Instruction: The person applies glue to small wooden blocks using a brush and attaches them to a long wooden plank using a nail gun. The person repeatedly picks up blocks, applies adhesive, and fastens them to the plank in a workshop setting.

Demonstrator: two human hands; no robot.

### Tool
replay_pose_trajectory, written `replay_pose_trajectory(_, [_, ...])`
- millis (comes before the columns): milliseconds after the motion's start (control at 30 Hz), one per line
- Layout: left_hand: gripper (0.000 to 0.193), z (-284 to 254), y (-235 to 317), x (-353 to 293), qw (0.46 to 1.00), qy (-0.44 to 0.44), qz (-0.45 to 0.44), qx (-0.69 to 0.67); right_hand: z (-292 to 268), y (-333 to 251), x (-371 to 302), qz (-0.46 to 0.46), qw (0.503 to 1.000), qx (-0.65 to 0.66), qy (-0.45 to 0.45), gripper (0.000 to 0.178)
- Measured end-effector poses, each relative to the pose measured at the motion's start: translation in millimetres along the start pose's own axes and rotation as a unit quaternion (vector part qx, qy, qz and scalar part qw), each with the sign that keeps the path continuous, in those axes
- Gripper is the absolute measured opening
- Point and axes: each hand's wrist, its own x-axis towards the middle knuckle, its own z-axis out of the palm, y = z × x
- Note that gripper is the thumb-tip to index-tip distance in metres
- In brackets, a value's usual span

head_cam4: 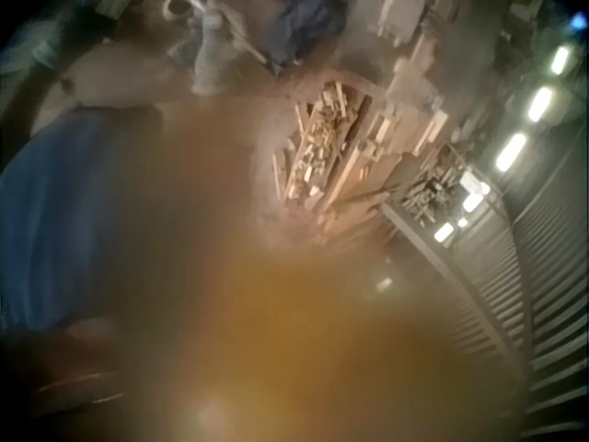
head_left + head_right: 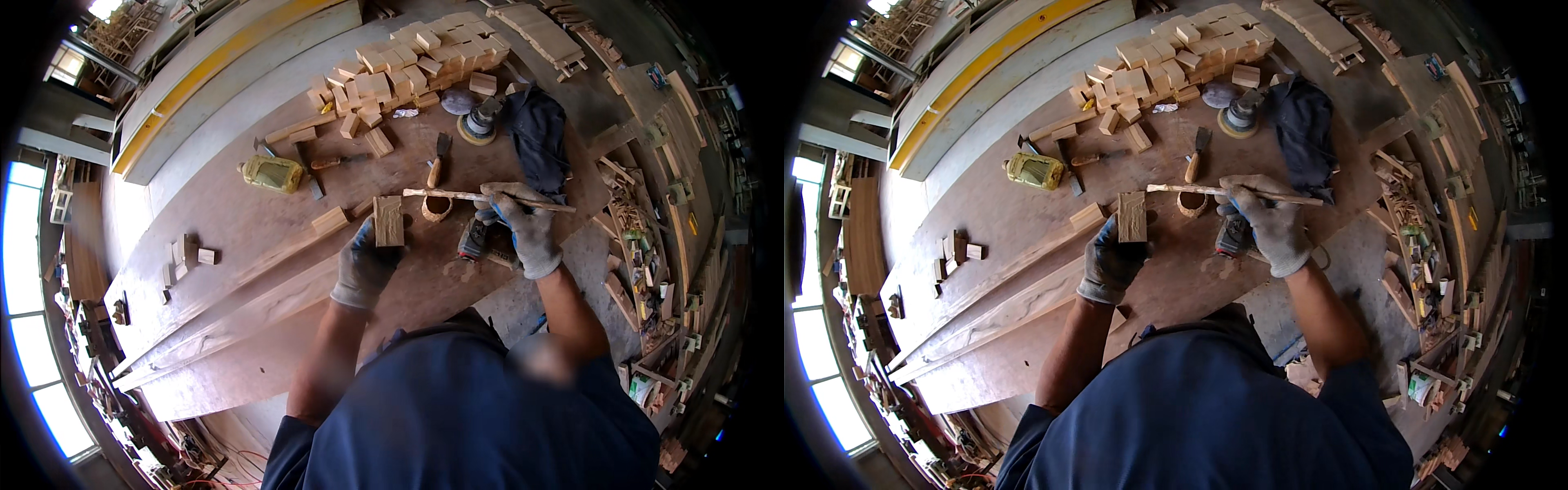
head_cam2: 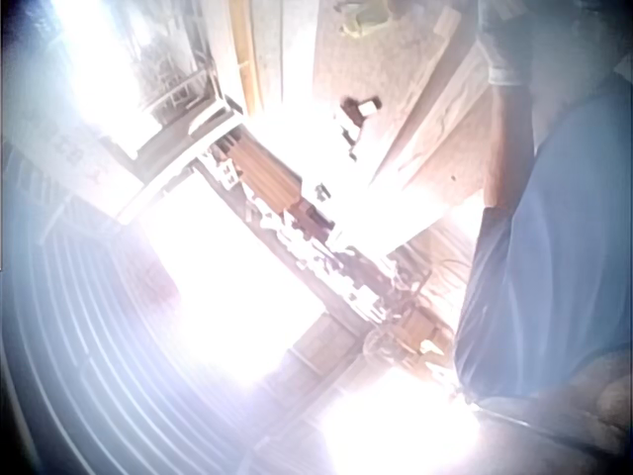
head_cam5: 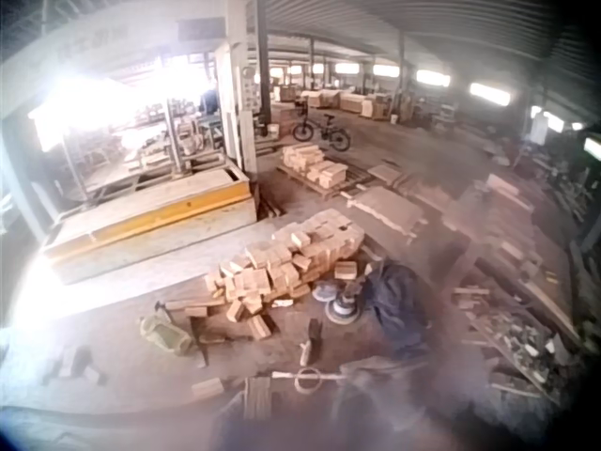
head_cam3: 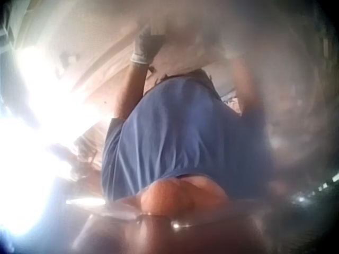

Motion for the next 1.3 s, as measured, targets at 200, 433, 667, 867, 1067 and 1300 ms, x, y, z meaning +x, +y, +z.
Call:
replay_pose_trajectory(200, [0.055, 8.7, 7.8, -1.0, 0.979, 0.026, 0.057, 0.192, 10.3, -7.8, -8.3, -0.066, 0.987, -0.088, -0.12, 0.018])
replay_pose_trajectory(433, [0.051, 0.4, 0.2, 8.8, 0.998, 0.046, 0.051, -0.014, 10.7, -26.7, -23.0, -0.251, 0.914, -0.199, -0.247, 0.015])
replay_pose_trajectory(667, [0.05, 1.9, 6.5, 9.6, 0.947, 0.024, -0.058, -0.316, 12.2, -26.9, -17.5, -0.268, 0.921, -0.219, -0.18, 0.018])
replay_pose_trajectory(867, [0.048, -2.5, 3.1, 9.3, 0.939, 0.004, -0.067, -0.338, 19.8, -27.5, -16.6, -0.326, 0.871, -0.293, -0.221, 0.023])
replay_pose_trajectory(1067, [0.043, -2.9, 5.5, 14.2, 0.945, 0.05, -0.041, -0.32, 20.1, -32.7, -38.8, -0.321, 0.82, -0.348, -0.322, 0.029])
replay_pose_trajectory(1300, [0.035, -6.7, 1.8, 11.3, 0.999, 0.031, 0.018, -0.008, 19.6, -37.6, -24.9, -0.329, 0.846, -0.323, -0.268, 0.027])
